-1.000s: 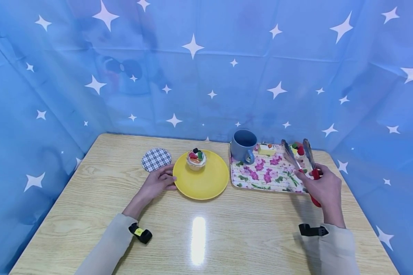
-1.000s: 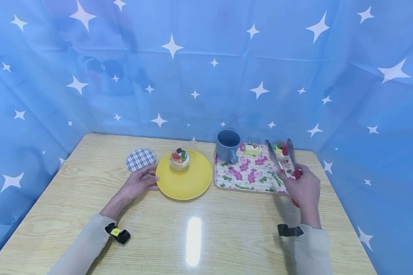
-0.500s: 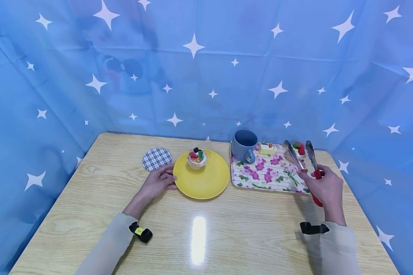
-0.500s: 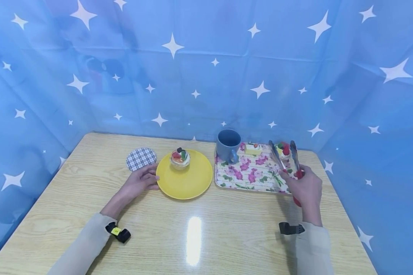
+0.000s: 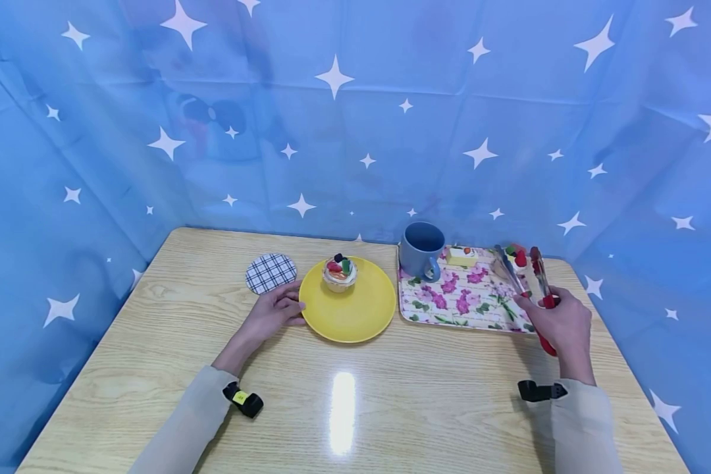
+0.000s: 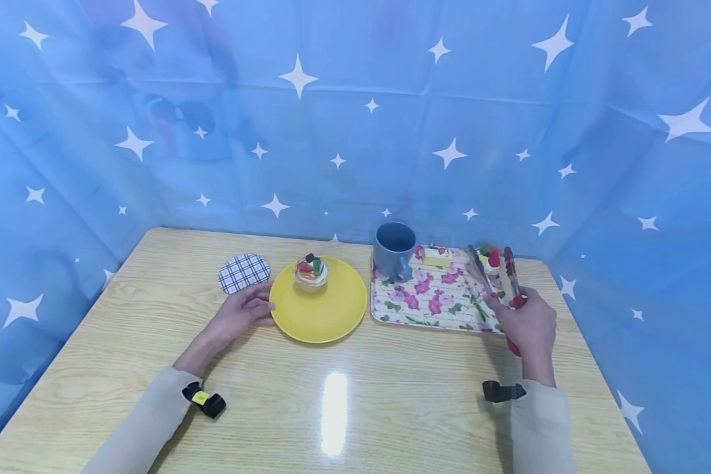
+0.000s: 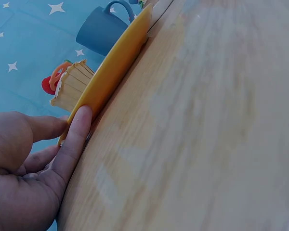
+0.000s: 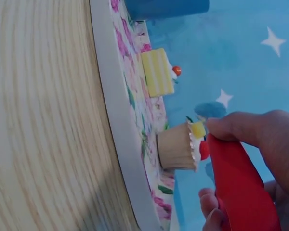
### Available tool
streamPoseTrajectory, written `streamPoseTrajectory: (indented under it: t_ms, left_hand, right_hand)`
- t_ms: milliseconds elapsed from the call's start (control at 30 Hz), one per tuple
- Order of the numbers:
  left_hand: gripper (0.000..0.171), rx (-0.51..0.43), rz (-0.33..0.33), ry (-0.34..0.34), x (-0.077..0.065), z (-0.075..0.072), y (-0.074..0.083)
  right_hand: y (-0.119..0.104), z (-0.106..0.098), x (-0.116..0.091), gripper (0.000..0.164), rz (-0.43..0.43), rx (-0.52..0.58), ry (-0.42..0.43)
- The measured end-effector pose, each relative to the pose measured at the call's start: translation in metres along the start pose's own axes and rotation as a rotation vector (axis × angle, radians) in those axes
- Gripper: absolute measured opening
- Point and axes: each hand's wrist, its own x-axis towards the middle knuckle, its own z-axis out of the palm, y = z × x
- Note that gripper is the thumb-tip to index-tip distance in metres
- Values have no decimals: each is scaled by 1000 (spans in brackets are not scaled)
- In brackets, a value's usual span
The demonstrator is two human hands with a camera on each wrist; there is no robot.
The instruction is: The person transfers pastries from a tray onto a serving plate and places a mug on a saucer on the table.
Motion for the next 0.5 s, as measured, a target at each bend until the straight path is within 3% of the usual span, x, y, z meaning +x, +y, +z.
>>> streamPoseTrajectory:
  t_ms: [500]
  left_hand:
    - [56,-2,-13,7,3,0,-3]
  right_hand:
    - [4,3,10,99,49,4,-39]
